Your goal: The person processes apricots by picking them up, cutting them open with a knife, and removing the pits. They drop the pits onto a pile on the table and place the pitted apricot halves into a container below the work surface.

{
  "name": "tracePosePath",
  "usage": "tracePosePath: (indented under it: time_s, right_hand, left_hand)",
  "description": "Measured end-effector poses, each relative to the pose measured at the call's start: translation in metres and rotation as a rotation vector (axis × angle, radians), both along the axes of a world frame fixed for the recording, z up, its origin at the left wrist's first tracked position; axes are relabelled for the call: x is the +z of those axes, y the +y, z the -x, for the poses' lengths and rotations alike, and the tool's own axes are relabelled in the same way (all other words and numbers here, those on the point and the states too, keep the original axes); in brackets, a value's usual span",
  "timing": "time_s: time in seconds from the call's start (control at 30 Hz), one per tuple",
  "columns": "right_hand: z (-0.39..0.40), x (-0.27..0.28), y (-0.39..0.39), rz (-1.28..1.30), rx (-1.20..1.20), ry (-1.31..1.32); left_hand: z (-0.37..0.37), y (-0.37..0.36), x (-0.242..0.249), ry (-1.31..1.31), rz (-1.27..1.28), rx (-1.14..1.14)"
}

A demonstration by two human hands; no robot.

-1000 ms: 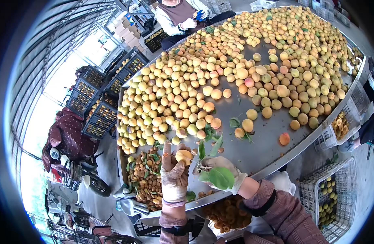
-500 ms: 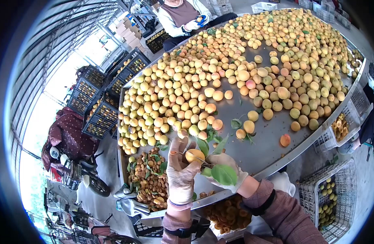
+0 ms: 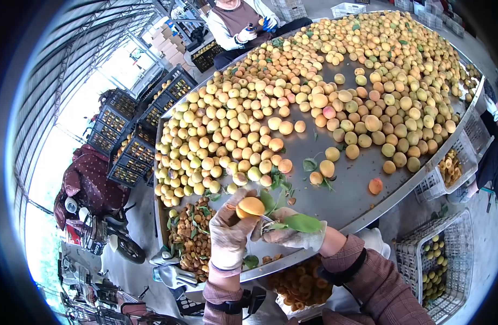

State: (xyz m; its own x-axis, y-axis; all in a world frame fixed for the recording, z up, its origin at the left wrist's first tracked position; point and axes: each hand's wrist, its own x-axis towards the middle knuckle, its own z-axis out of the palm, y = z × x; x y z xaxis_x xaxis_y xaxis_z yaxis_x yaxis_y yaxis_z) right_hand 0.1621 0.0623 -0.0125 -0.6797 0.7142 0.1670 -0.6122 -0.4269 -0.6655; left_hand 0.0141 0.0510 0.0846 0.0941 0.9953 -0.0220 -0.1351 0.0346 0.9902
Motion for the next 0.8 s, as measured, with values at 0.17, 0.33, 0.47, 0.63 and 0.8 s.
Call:
tracePosePath:
  time_s: [0.17,0.33,0.47,0.63,0.8]
  right_hand:
    - [-0.024,0.04,0.0,-0.053,-0.383,-0.227]
    - [-0.013,0.028,0.002,-0.662,-0.946,-0.614]
    - [-0.029,0.034,0.008,-0.432,-0.48,-0.772]
    - [-0.033,0.039,0.002,0.15,-0.357,-0.203]
    - [-0.035,0.04,0.008,0.309,-0.352,-0.128]
  left_hand:
    - [0.015,0.007,-0.015,-0.019,-0.065,0.109]
    - [-0.008,-0.005,-0.027,0.753,-0.382,-0.037]
    - [-0.009,-0.006,-0.032,0.408,-0.117,-0.055]
    - [0.013,-0.002,-0.029,-0.341,0.111,-0.074]
    - [0.012,-0.001,-0.054,-0.456,0.23,-0.053]
